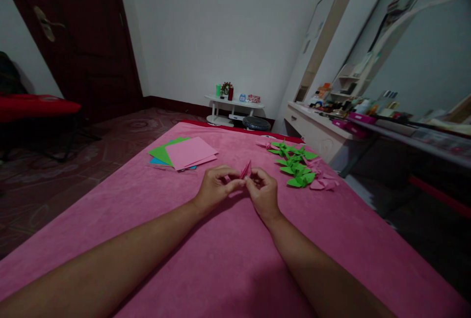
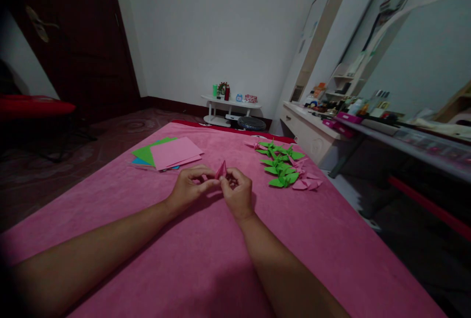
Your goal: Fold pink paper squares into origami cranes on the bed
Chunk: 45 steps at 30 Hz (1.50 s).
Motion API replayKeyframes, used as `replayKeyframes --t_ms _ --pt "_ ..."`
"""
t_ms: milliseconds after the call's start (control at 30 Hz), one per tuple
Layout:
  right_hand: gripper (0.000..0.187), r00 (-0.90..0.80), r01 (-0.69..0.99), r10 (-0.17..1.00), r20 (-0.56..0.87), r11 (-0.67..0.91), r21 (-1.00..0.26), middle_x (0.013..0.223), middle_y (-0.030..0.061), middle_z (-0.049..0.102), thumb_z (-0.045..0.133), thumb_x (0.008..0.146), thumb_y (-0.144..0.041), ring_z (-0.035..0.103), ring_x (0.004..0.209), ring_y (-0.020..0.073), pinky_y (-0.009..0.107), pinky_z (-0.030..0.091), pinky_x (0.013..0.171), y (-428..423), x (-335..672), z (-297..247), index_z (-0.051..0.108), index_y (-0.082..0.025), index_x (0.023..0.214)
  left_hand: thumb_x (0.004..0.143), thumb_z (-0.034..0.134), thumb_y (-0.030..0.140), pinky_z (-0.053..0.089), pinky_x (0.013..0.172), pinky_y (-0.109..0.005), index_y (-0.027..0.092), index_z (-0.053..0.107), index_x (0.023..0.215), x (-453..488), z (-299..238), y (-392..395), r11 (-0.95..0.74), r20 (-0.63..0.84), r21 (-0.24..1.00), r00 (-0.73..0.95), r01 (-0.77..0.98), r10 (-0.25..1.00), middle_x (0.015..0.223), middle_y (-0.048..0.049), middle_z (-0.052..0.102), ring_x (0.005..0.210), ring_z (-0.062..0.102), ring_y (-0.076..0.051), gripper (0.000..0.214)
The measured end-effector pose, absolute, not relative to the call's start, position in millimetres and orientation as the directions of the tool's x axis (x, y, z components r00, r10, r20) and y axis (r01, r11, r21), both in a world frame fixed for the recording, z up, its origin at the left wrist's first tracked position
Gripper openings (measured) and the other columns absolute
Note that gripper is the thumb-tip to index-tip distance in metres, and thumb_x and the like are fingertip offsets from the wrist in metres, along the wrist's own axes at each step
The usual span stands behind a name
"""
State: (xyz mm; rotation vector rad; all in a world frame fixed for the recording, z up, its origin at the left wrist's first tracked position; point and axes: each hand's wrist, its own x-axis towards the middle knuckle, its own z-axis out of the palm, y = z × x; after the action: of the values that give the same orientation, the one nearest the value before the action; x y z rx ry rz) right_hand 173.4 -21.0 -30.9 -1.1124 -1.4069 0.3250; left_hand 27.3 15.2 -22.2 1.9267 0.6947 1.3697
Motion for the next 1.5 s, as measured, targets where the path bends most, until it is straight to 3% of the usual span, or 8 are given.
replayKeyframes --t_ms 100,233,400,600,967,1167,1300,1500 --pt "0.006 0.146 0.376 0.772 0.619 0.535 -0.757 0.069 -0.0003 0.057 0.059 0.079 -0.021 0.054 0.062 0.0125 0.023 0.045 0.058 -19 175 -30 0.063 -0.017 0.077 0.078 0.063 0.029 0.043 0.059 -0.022 0.016 0.07 0.077 26 -23 19 -0.688 0.649 0.724 0.294 0.041 0.701 0.08 -0.0064 0.063 0.071 0.057 -0.014 0.015" --pt "0.007 0.115 0.229 0.772 0.625 0.592 -0.773 0.079 0.0036 0.063 0.063 0.077 -0.022 0.059 0.076 0.0163 0.026 0.048 0.068 -15 179 -29 0.068 -0.018 0.078 0.077 0.063 0.025 0.048 0.074 -0.029 0.017 0.069 0.076 23 -22 24 -0.826 0.78 0.563 0.311 0.03 0.543 0.094 -0.0085 0.063 0.089 0.058 -0.018 0.01" --pt "0.007 0.076 0.115 0.8 0.595 0.586 -0.802 0.083 0.0048 0.067 0.066 0.075 -0.021 0.061 0.079 0.0174 0.028 0.049 0.07 -12 184 -27 0.072 -0.02 0.078 0.079 0.062 0.021 0.048 0.071 -0.027 0.019 0.068 0.083 21 -26 30 -0.912 0.846 0.407 0.357 0.049 0.397 0.087 -0.0068 0.063 0.081 0.059 -0.015 0.007" --pt "0.013 0.099 0.115 0.827 0.554 0.543 -0.832 0.084 0.0038 0.07 0.066 0.071 -0.014 0.062 0.08 0.0181 0.03 0.049 0.076 -11 186 -31 0.073 -0.02 0.079 0.076 0.063 0.016 0.048 0.068 -0.025 0.017 0.067 0.08 22 -27 30 -0.934 0.874 0.355 0.343 0.031 0.344 0.082 -0.006 0.062 0.077 0.058 -0.013 0.005" --pt "0.005 0.119 0.05 0.883 0.454 0.452 -0.891 0.074 0.0003 0.067 0.068 0.071 -0.021 0.06 0.069 0.0141 0.025 0.05 0.067 -12 183 -32 0.071 -0.02 0.075 0.076 0.064 0.018 0.045 0.062 -0.021 0.014 0.07 0.082 24 -12 15 -0.774 0.727 0.633 0.333 0.014 0.601 0.072 -0.0045 0.065 0.068 0.058 -0.012 0.01" --pt "0.013 0.085 0.067 0.915 0.394 0.389 -0.919 0.067 -0.0002 0.063 0.065 0.075 -0.029 0.058 0.056 0.0124 0.023 0.049 0.054 -17 180 -29 0.068 -0.017 0.078 0.073 0.067 0.034 0.043 0.049 -0.022 0.011 0.066 0.075 29 -19 19 -0.358 0.392 0.92 0.372 -0.161 0.841 0.063 -0.0026 0.062 0.052 0.055 -0.011 0.023" --pt "0.018 0.037 0.12 0.944 0.328 0.322 -0.939 0.061 -0.0011 0.06 0.064 0.076 -0.032 0.055 0.044 0.0102 0.02 0.044 0.041 -20 177 -28 0.066 -0.015 0.08 0.069 0.07 0.035 0.04 0.045 -0.02 0.011 0.065 0.072 30 -23 23 -0.235 0.305 0.943 0.333 -0.235 0.892 0.055 0.0006 0.057 0.045 0.05 -0.008 0.024" --pt "0.024 0.029 0.069 0.967 0.253 0.25 -0.966 0.054 -0.0041 0.054 0.068 0.071 -0.038 0.053 0.042 0.0093 0.02 0.045 0.042 -21 170 -26 0.061 -0.015 0.073 0.065 0.072 0.034 0.037 0.041 -0.02 0.012 0.062 0.069 27 -25 26 -0.115 0.197 0.954 0.286 -0.278 0.938 0.052 0.0028 0.053 0.042 0.046 -0.008 0.025"
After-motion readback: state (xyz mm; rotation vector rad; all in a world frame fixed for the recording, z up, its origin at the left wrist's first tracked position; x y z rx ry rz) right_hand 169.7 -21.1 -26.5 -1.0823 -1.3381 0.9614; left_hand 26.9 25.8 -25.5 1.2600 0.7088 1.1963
